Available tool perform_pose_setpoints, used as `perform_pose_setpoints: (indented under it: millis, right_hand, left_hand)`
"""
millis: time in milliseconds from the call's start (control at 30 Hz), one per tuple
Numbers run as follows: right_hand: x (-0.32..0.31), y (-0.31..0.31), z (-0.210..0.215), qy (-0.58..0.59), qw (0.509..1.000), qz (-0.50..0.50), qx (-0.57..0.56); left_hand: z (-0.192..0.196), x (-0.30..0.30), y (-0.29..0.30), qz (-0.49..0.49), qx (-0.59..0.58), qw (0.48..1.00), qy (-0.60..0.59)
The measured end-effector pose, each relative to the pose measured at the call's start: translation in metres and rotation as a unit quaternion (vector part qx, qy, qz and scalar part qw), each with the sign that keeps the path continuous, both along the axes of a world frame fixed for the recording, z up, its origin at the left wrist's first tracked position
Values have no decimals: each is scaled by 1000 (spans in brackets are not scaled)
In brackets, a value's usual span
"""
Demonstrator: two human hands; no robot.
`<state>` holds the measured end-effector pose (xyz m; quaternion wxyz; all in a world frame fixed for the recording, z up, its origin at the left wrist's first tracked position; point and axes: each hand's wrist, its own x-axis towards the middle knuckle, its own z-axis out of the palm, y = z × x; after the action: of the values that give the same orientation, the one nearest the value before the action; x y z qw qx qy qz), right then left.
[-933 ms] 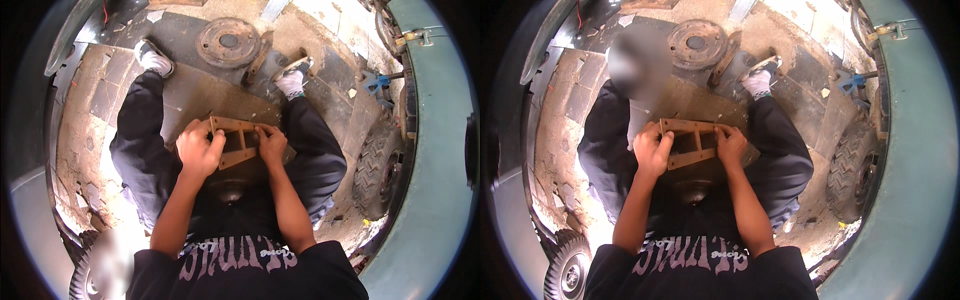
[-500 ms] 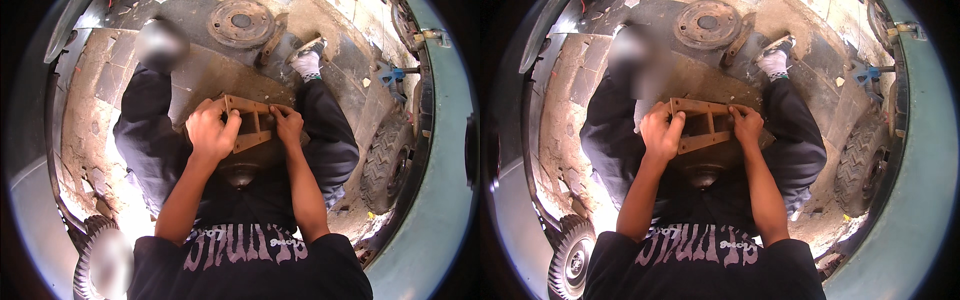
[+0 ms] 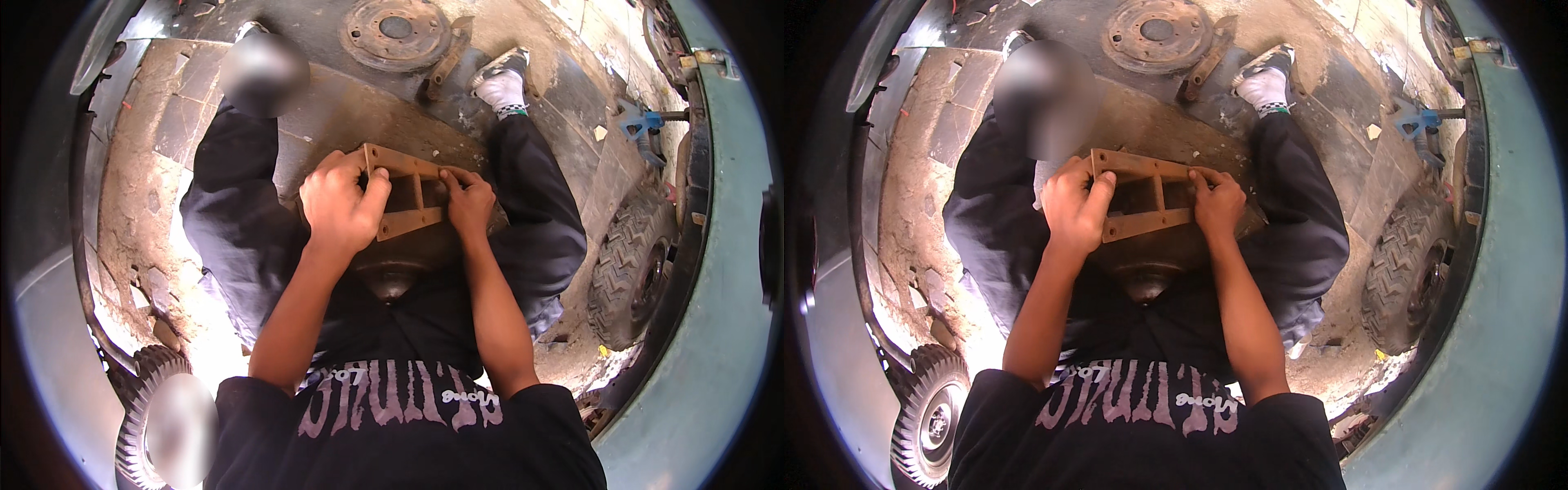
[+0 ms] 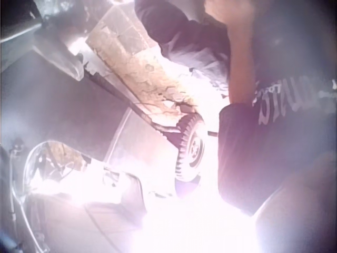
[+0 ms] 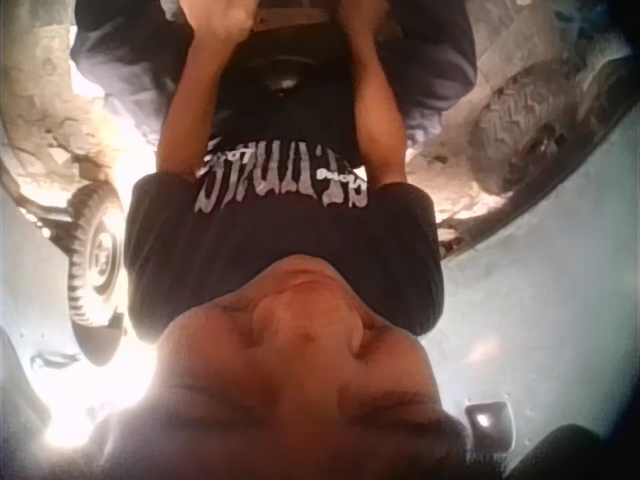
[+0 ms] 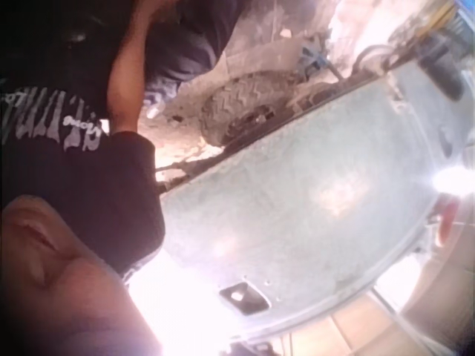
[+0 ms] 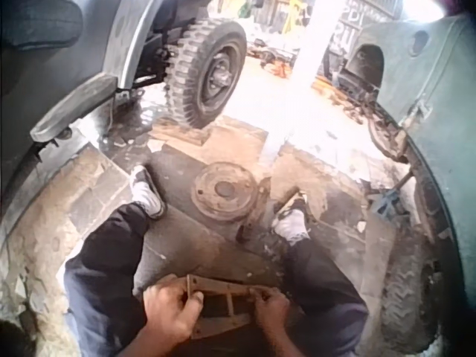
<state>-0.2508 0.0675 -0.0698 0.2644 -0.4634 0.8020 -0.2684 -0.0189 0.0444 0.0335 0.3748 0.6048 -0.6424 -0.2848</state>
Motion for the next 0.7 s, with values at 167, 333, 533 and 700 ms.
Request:
perform_pose_setpoints:
  millis: [167, 333, 533, 700]
  right_hand:
    - [-4, 0, -10, -9, 999, -9, -31]
    - [18, 1, 7, -36, 998, -8, -50]
    - [12, -3, 6, -29, 998, -55, -24]
    - [38, -1, 41, -22, 995, 23, -91]
  left_hand:
    - [2, 0, -1, -11, -1, 1000, -9]
    - [2, 1, 1, -2, -16, 1000, -12]
    - [4, -2, 0, -12, -5, 1000, -10]
    - [4, 0, 3, 5, 5, 1000, -20]
